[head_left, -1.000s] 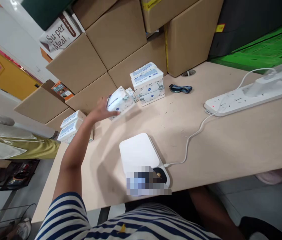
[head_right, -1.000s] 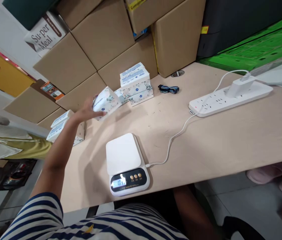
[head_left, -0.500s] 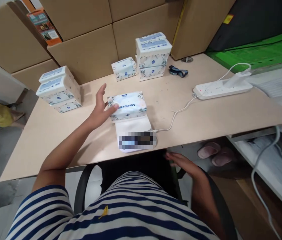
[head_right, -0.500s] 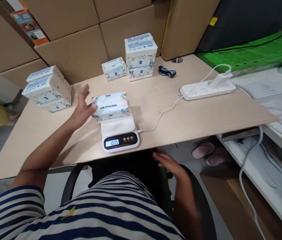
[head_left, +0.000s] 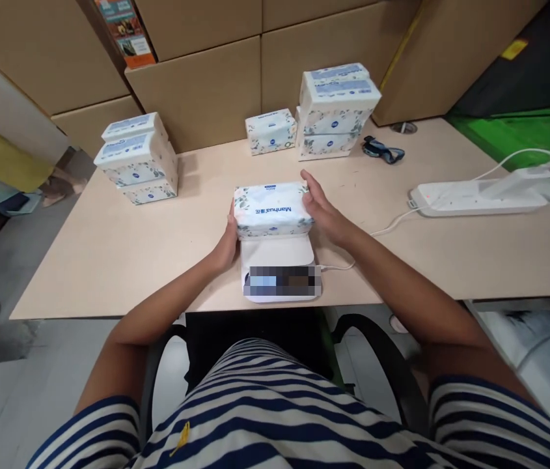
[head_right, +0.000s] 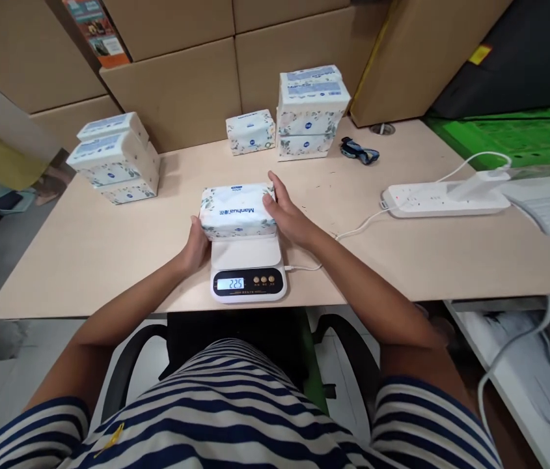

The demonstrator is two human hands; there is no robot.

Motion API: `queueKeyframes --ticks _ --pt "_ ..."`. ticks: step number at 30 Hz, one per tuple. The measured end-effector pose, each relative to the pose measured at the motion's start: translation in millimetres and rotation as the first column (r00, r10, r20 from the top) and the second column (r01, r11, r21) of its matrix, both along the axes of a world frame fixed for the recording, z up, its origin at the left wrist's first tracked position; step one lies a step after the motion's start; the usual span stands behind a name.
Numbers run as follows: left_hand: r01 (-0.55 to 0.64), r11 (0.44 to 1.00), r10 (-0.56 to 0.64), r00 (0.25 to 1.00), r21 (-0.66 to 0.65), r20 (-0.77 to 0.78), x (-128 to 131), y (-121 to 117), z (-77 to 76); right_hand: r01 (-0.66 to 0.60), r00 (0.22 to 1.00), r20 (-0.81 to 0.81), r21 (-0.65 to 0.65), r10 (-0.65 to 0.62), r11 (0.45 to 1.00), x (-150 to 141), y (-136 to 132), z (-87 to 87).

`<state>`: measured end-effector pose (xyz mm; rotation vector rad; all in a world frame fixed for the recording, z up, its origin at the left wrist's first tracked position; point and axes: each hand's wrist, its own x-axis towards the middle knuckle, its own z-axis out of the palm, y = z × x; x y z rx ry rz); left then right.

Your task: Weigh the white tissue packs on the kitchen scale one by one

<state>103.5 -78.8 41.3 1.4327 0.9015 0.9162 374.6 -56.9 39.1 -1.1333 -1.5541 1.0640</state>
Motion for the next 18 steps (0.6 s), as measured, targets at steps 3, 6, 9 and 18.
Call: queueKeyframes --ticks 3,6,9,18 --pt "0.007 1.0 -0.007 1.0 0.01 0.009 -2 1 -3.8 -0.049 0.999 -0.006 -0.037 0.048 0.998 7 1 -8.1" --pt "0.021 0.999 -0.019 0.999 0.031 -0.048 -8 5 -1.1 -0.052 0.998 -0.031 -0.081 0.05 0.995 11 -16 1.2" --pt "0.046 0.99 -0.028 0.991 0.134 -0.134 -20 8 9.3 -0.086 0.996 -0.037 -0.063 0.084 0.994 6 -28 15.1" --pt "0.065 0.793 0.241 0.88 0.606 -0.409 -44 6 23.2 -0.043 0.999 -0.018 0.104 0.045 0.994 20 -37 31.2"
